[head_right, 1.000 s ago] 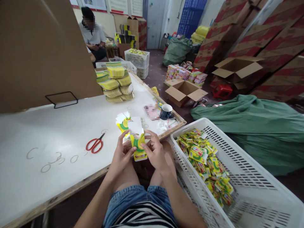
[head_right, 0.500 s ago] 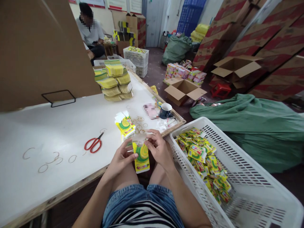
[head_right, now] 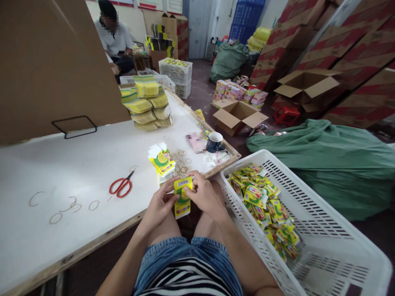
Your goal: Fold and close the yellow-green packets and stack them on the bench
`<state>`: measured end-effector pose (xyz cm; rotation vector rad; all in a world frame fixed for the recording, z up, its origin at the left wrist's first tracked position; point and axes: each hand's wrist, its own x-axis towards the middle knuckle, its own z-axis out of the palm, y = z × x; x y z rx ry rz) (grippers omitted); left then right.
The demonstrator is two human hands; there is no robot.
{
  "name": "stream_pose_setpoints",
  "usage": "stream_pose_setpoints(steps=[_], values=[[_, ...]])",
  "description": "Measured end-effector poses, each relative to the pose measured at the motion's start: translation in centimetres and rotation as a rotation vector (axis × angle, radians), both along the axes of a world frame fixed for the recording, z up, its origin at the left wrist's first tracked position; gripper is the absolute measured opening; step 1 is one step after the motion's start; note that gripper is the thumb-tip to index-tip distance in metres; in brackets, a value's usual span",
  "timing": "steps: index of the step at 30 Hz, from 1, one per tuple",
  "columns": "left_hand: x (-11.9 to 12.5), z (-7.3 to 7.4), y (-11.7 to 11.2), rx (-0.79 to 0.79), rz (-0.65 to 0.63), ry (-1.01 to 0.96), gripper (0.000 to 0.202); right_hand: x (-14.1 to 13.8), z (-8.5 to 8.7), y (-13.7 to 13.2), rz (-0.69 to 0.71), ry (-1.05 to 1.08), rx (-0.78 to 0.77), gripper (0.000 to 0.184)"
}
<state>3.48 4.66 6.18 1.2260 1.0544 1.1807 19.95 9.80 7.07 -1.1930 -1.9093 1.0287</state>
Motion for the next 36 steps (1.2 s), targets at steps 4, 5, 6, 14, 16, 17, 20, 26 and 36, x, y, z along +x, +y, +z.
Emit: stream_pose_setpoints(steps=[4,5,6,14,16,17,20,26,36], values=[[-0.1,0.2,-0.1,0.007,0.005,0.013,0.051,-0.7,0.1,-0.2,-0.049,-0.075,0.048,0.029],[-0.1,0.3,-0.2,0.01,0.017,0.014,0.05,-0.9,0.2,-0.3,-0.06,-0.084,0.064,0.029],[-0.2,0.4,-0.2,0.011,0.031,0.014,0.048,-1.0,0.3,-0.4,-0.066,-0.086,0.079,0.029],[-0.3,0.7,-0.3,-0.02,0.024,-0.159,0.05,-0.3,-0.2,-0.8,-0.012,0.144,0.094,0.031],[0.2,0.7,-0.4,-0.004,-0.013,-0.156,0.049,0.1,-0.4,-1.0,-0.038,0.231,0.102,0.027],[0.4,0.8,-0.3,0.02,-0.023,-0.128,0.047,0.4,-0.4,-1.2,-0.058,0.262,0.113,0.026],[0.4,0.6,0.6,0.178,0.093,0.115,0.041,2.0,-0.1,-1.3,-0.322,0.256,0.285,0.019],[-2.7,-1.0,3.8,0.274,0.447,0.622,0.041,7.0,0.4,1.0,-0.874,0.235,0.555,0.026],[2.4,2.8,2.6,0.227,-0.056,0.063,0.053,2.8,1.2,0.7,-0.436,0.58,0.018,0.03]])
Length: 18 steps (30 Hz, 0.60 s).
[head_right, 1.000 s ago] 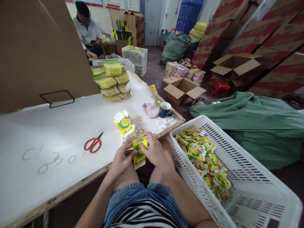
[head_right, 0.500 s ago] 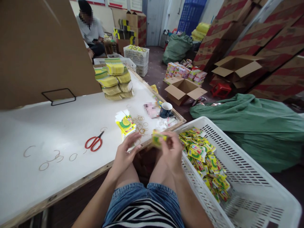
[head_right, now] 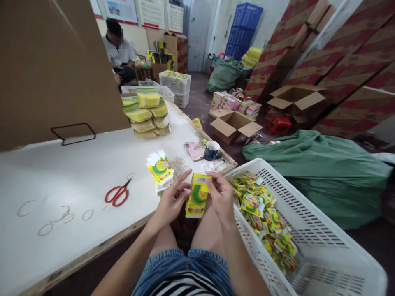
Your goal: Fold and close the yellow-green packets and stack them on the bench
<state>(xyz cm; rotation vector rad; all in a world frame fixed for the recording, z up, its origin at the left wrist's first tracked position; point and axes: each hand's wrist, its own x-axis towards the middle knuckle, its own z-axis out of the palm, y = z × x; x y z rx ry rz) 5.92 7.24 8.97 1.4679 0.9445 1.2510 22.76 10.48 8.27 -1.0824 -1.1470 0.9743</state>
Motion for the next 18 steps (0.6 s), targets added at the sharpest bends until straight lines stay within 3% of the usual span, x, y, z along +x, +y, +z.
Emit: stream_pose_setpoints(steps=[4,8,10,13,15,18], values=[[0.7,0.4,0.5,-0.073,-0.014,-0.101,0.052,-1.1,0.3,-0.3,0.008,-0.05,0.046,0.028],[0.2,-0.4,0.7,-0.022,0.011,-0.049,0.049,0.9,-0.1,0.0,0.019,-0.168,0.076,0.024],[-0.8,-1.1,1.0,0.089,0.164,0.131,0.045,3.0,-0.1,0.4,-0.126,-0.322,0.161,0.021],[-3.0,-2.8,1.7,0.158,0.506,0.499,0.042,5.3,0.2,1.6,-0.452,-0.62,0.289,0.025],[-4.2,-4.4,2.2,0.093,0.592,0.679,0.048,4.6,0.0,2.7,-0.402,-0.668,0.256,0.029],[-5.0,-6.3,2.5,0.083,0.502,0.772,0.055,-0.1,-1.7,4.7,-0.077,-0.548,0.06,0.036]])
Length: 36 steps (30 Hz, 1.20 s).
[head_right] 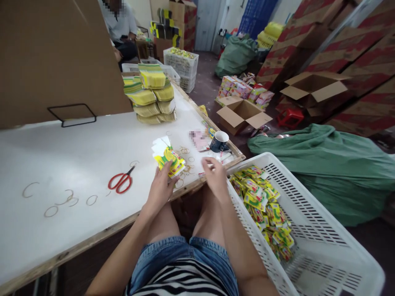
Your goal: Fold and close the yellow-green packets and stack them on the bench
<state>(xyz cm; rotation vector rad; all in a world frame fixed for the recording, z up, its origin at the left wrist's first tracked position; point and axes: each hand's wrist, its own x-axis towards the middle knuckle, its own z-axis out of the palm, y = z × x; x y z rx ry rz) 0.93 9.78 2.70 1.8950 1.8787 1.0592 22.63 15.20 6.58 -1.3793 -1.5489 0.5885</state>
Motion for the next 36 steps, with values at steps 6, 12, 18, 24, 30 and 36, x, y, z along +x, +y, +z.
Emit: stream_pose_setpoints(steps=[6,12,18,24,30,36], values=[[-0.7,-1.0,-0.5,0.023,-0.134,0.004,0.051,-8.5,-4.3,3.0,0.173,0.125,-0.24,0.036],[-1.4,0.3,-1.2,0.125,-0.063,-0.23,0.042,-6.8,-4.1,1.5,0.146,0.297,-0.25,0.04],[0.8,2.2,-2.1,-0.018,-0.272,-1.057,0.051,-5.6,-2.8,-3.3,0.213,0.723,-0.357,0.035],[2.3,1.8,-2.9,-0.207,-0.429,-1.337,0.052,-4.3,-2.6,-6.0,0.293,0.681,-0.431,0.032],[3.5,1.3,-2.7,-0.169,-0.293,-1.328,0.045,-3.7,-1.7,-7.0,0.318,0.486,-0.38,0.027],[4.1,2.0,-3.4,0.001,-0.082,-1.112,0.053,-4.4,-1.6,-7.7,0.169,0.349,-0.239,0.021]])
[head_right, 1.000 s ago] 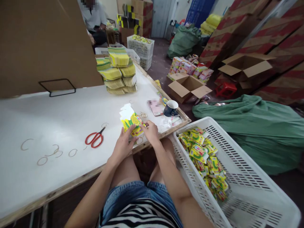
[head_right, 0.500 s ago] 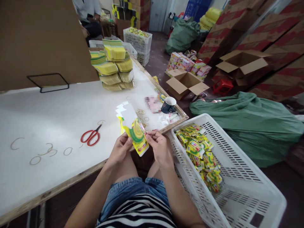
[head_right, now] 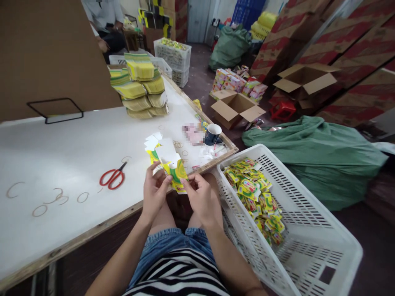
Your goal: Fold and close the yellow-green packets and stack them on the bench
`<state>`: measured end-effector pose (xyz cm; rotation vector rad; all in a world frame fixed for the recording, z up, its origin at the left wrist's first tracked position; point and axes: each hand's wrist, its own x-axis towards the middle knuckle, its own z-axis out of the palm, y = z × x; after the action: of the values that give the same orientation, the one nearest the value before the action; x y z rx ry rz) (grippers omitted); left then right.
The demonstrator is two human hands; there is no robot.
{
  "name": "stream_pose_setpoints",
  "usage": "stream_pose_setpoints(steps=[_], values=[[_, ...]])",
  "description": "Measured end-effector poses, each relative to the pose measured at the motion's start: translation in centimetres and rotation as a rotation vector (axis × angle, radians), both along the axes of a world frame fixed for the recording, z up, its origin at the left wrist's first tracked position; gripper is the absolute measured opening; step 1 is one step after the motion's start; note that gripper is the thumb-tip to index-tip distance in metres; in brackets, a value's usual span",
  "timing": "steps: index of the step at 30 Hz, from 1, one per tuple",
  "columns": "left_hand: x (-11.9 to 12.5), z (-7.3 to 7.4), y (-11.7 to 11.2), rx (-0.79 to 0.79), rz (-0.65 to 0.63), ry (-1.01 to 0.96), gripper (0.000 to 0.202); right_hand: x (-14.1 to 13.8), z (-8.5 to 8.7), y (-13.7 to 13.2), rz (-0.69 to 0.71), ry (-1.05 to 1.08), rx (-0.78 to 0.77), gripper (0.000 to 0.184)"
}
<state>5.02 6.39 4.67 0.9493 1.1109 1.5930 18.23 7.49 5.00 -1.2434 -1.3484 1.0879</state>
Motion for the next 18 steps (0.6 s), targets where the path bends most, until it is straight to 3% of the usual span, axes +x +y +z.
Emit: stream_pose_setpoints(steps=[3,6,7,10,12,15,18], values=[[-0.2,0.6,-1.0,0.025,-0.002,0.054,0.067,0.5,0.1,0.3,0.104,-0.001,0.032,0.027],[-0.9,1.2,-1.7,0.022,-0.188,0.024,0.061,1.7,0.9,0.9,0.273,0.041,0.049,0.054],[-1.1,1.4,-1.9,0.013,-0.252,0.011,0.056,2.0,1.3,1.2,0.328,0.039,0.05,0.054],[-1.7,1.6,-2.2,-0.029,-0.388,-0.03,0.041,2.9,2.6,1.8,0.455,-0.006,0.061,0.03],[-1.9,1.7,-2.3,-0.047,-0.429,-0.066,0.039,3.1,3.3,2.1,0.476,-0.062,0.106,0.019],[-1.9,1.6,-2.2,-0.064,-0.461,-0.114,0.063,3.0,3.7,2.3,0.442,-0.14,0.197,0.024],[-1.9,1.4,-1.9,-0.075,-0.468,-0.114,0.074,2.7,3.1,2.5,0.349,-0.046,0.183,0.022]])
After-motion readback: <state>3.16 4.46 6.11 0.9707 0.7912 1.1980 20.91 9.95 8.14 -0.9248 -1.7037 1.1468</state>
